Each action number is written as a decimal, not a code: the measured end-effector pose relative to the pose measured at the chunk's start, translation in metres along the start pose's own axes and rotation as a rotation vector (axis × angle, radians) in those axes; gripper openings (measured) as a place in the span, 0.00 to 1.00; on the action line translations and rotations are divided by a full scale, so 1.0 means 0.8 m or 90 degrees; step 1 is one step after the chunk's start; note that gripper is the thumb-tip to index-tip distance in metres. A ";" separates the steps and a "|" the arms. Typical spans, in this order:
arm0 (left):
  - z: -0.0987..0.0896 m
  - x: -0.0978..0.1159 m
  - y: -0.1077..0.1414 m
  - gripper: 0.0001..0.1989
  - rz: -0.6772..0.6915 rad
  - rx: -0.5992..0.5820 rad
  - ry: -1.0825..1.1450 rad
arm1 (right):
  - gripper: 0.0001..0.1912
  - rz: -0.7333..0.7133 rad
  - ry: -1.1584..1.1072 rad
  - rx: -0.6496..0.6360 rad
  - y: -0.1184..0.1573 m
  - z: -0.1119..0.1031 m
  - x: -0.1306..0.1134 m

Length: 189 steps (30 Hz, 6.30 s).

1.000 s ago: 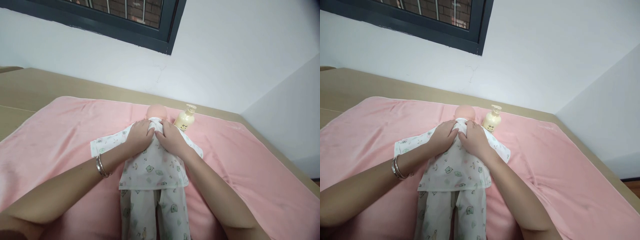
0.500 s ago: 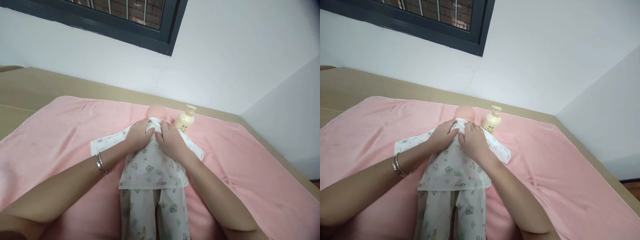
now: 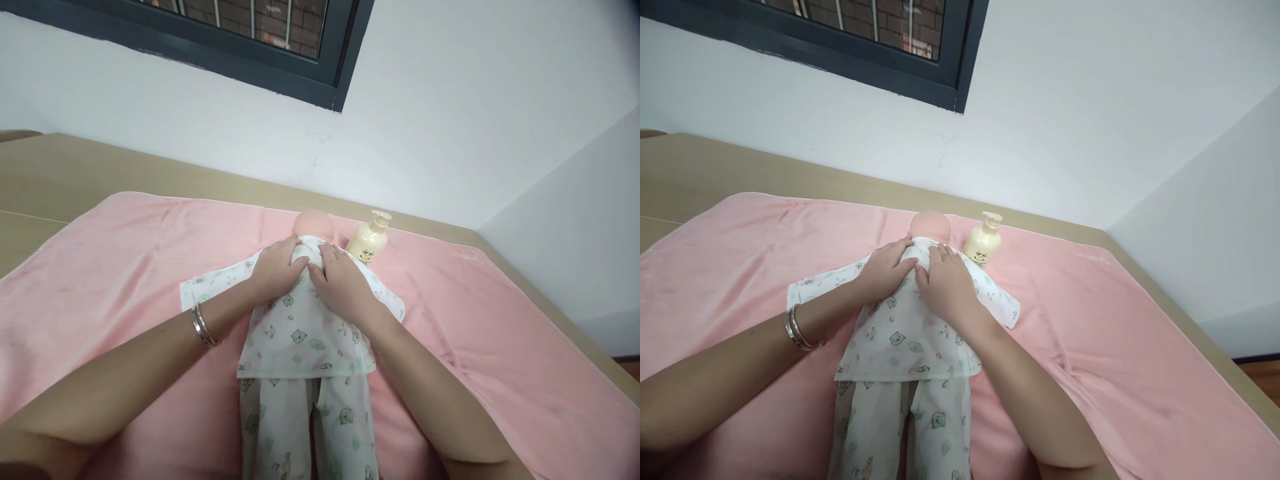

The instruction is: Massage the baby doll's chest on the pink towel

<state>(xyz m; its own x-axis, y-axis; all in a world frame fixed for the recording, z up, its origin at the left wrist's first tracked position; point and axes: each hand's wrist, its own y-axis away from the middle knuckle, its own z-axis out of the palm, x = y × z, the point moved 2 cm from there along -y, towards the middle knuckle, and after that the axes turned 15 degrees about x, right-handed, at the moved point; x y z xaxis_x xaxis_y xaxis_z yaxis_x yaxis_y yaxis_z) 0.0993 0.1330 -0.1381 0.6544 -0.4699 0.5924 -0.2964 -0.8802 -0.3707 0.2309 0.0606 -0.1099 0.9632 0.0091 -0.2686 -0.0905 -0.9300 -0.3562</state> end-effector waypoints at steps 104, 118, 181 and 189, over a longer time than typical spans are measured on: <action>0.006 0.003 0.016 0.16 0.112 0.097 -0.121 | 0.25 -0.013 0.067 0.065 -0.007 0.030 0.012; 0.005 0.005 0.016 0.15 0.090 0.047 -0.198 | 0.18 -0.020 0.076 0.046 -0.010 0.026 0.013; 0.012 0.003 0.022 0.21 0.079 0.117 -0.061 | 0.28 0.011 -0.020 0.025 -0.010 0.024 0.012; 0.009 0.000 0.016 0.24 0.074 0.096 -0.061 | 0.24 0.025 -0.068 0.118 -0.006 0.041 0.017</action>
<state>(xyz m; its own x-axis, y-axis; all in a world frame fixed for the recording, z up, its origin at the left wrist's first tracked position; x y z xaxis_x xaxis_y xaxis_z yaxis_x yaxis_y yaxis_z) 0.1008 0.1222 -0.1482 0.6866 -0.5535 0.4714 -0.2712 -0.7966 -0.5403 0.2362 0.0774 -0.1409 0.9267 0.0223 -0.3751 -0.1819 -0.8468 -0.4998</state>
